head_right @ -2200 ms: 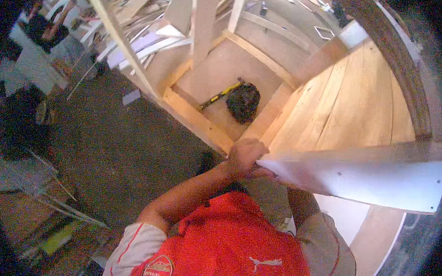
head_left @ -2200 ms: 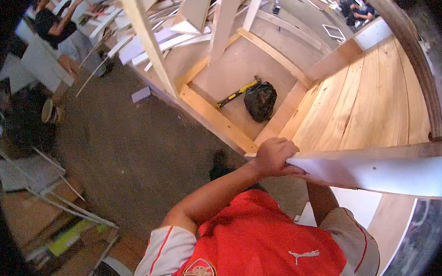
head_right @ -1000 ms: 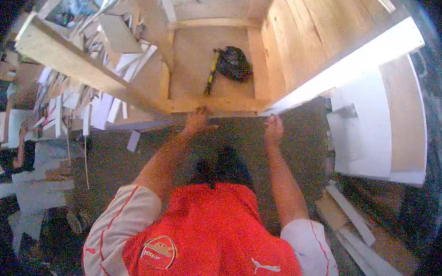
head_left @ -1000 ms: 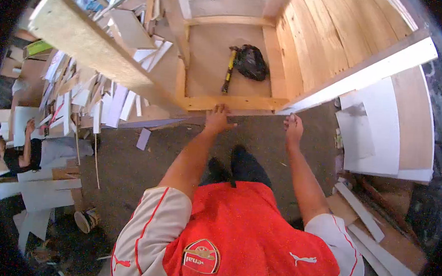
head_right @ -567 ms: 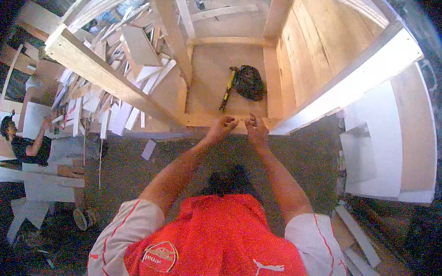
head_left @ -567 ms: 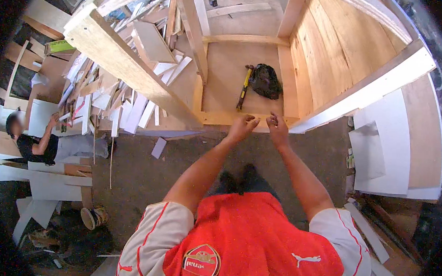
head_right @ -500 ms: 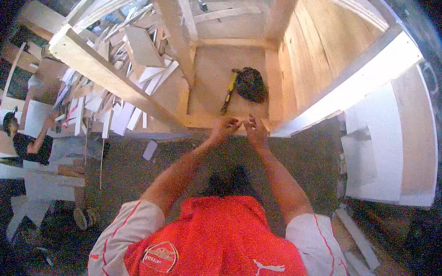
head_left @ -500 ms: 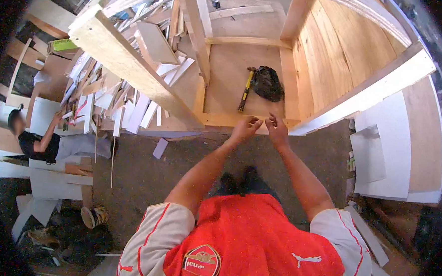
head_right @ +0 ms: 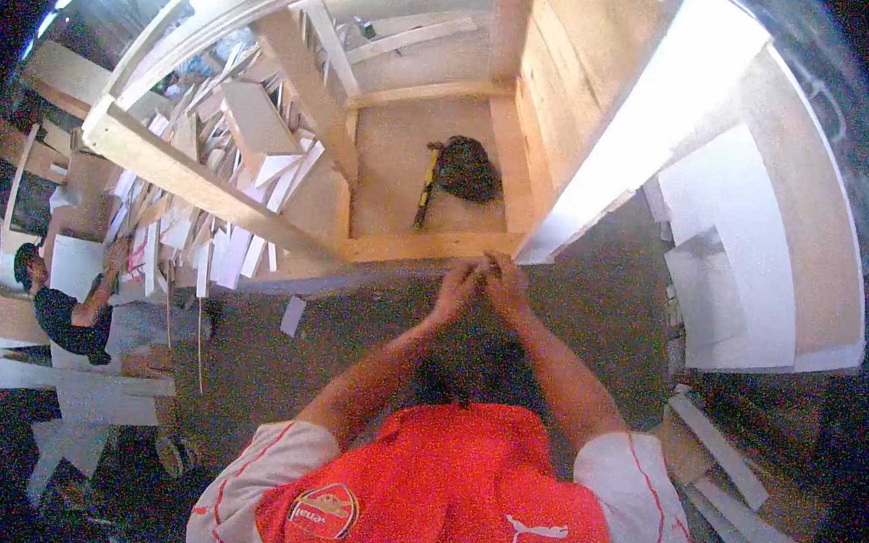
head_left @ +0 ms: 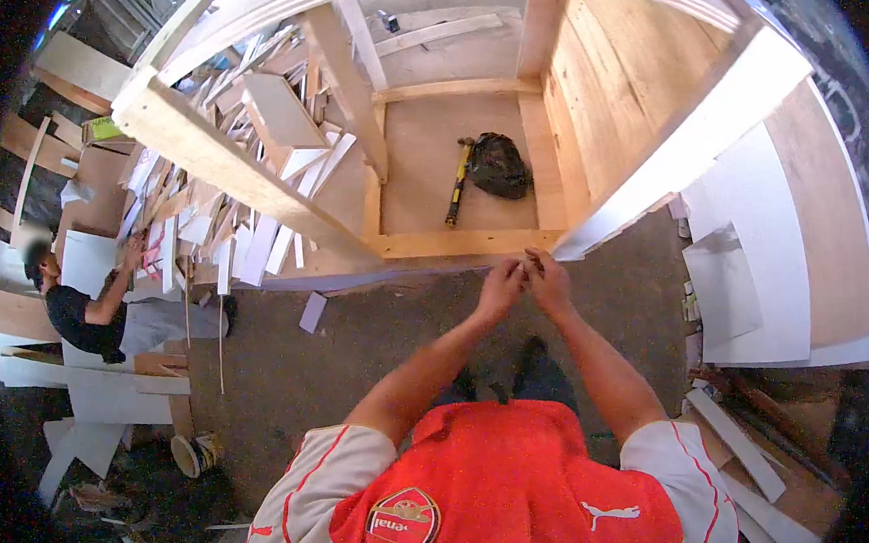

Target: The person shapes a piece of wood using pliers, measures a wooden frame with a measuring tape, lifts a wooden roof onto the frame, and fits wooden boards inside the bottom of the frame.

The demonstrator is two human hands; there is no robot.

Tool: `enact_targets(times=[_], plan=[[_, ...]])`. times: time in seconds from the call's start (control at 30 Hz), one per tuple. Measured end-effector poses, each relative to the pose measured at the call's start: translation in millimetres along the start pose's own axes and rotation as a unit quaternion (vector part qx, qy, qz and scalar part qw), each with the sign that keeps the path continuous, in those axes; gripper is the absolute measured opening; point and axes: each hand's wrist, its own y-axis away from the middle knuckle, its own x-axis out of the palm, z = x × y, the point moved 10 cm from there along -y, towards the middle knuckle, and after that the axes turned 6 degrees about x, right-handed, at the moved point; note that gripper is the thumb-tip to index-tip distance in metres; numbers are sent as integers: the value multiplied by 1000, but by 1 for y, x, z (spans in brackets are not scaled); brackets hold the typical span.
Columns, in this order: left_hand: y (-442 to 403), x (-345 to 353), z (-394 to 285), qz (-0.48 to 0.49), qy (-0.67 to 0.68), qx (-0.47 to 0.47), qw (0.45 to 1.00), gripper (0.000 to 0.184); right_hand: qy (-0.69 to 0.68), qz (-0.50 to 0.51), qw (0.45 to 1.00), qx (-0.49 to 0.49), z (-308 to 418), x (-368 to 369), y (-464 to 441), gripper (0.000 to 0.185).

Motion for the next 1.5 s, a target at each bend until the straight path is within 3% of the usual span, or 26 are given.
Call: enact_targets(times=[0.1, 0.2, 0.3, 0.4, 0.5, 0.6, 0.7, 0.8, 0.9, 1.0, 1.1, 1.2, 1.3, 1.5], plan=[[6, 78, 12, 46, 57, -20, 997, 32, 28, -13, 999, -29, -15, -70, 14, 27], [-6, 156, 12, 110, -2, -18, 994, 38, -18, 15, 999, 26, -78, -126, 14, 25], [-27, 246, 8, 139, 54, -45, 988, 41, -79, 88, 990, 72, -122, -193, 0, 26], [-54, 321, -21, 135, 167, -60, 975, 43, 40, 79, 990, 112, -133, -274, -21, 29], [-99, 381, -22, 100, 204, -90, 970, 42, 83, 79, 993, 14, -141, -329, -54, 33], [-136, 415, -41, 112, 151, -104, 977, 43, 6, 75, 997, 2, -142, -368, -94, 36], [-179, 426, -64, 1, 233, -29, 972, 42, 26, 144, 985, 93, -137, -388, -139, 38], [-249, 440, -55, 43, 302, -26, 952, 40, 106, 166, 979, -43, -180, -370, -205, 40], [-317, 429, -26, -11, 194, -95, 976, 35, 66, 166, 978, -106, -168, -368, -269, 45], [-386, 428, -32, -33, 246, -94, 964, 30, 23, 155, 970, -188, -187, -354, -346, 50], [-459, 431, -53, -55, 232, -4, 971, 29, 56, 205, 971, -113, -217, -351, -415, 51], [-505, 417, -107, -69, 174, -39, 981, 30, 156, 263, 943, -134, -211, -352, -485, 51], [-572, 410, -114, -70, 218, -38, 973, 34, 114, 222, 951, -182, -224, -342, -562, 51], [-694, 371, -101, -179, 229, -16, 957, 36, 92, 261, 924, -265, -222, -289, -703, 58]])
